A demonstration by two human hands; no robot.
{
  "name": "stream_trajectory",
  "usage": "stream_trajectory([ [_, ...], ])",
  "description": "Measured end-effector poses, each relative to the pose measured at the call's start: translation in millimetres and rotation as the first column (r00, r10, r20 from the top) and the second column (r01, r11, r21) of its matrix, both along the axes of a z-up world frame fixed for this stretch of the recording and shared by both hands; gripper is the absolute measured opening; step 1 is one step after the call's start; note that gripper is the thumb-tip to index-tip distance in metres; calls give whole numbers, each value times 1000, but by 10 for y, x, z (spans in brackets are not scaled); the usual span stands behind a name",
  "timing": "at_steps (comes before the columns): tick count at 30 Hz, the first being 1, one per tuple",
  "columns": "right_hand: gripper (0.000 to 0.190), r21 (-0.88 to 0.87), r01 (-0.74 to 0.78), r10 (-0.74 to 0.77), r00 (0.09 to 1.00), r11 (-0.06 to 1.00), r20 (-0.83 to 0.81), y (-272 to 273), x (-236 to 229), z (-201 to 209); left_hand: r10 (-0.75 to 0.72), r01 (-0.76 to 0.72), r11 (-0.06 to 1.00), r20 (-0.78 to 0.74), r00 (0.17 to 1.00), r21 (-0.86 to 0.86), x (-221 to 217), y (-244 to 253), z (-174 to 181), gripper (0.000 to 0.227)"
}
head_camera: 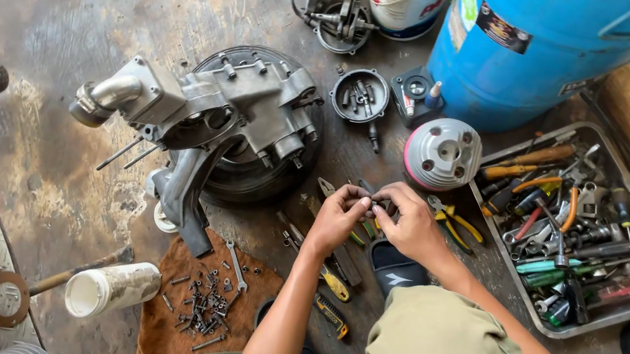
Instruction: The person retrieves a circular metal part from a wall-mounted rack and places it on a workbench. They then sit on a stool and use a hammer and a punch to drive a pin into a motorcycle engine casing. The person also uses a screwdriver to manipulate small components and places a bolt into the engine.
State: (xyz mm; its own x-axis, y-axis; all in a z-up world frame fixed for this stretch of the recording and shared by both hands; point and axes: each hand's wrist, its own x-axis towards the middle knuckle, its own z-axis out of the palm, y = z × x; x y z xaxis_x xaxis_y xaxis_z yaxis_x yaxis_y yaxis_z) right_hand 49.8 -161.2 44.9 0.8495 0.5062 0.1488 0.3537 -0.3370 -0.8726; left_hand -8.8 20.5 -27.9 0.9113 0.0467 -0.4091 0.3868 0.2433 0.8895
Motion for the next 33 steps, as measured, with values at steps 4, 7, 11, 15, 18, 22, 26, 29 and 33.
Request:
stream_trajectory([
  [4, 16, -15, -40, 41, 998, 999, 40, 83, 44, 126, 8, -8, 1000, 14, 1000, -6, 31, 68, 37, 22],
  [7, 16, -18, -40, 41, 996, 999, 77, 81, 142, 248, 2, -2, 1000, 35, 999, 10, 146, 71, 240, 24],
  [11, 20, 8, -21, 19, 986, 1000, 166, 28, 464, 818, -57, 44, 995, 146, 988, 93, 545, 49, 732, 24],
  [15, 16, 78, 79, -101, 933, 994, 344, -121, 795, 1724, -48, 15, 995, 336, 941, 99, 967, -36, 1623, 19],
  [18, 14, 34, 141, -132, 776, 989, 616, -271, 1070, 2466, -74, 4, 985, 409, 909, 171, 1272, -31, 2111, 17],
  [22, 12, -32, 233, -118, 602, 972, 790, -547, 1660, 3030, -19, -58, 988, 489, 872, 142, 1588, -105, 2570, 16],
  [26, 13, -143, 280, -73, 638, 949, 766, -605, 2146, 3250, 39, -127, 984, 544, 838, 126, 1800, -168, 2772, 16],
  [29, 14, -275, 340, -36, 685, 899, 728, -602, 2437, 3193, 82, -163, 982, 548, 832, 100, 1865, -188, 2785, 16],
  [33, 12, -425, 315, 24, 780, 849, 626, -485, 2561, 3240, 99, -175, 980, 531, 841, 94, 1848, -161, 2712, 17],
])
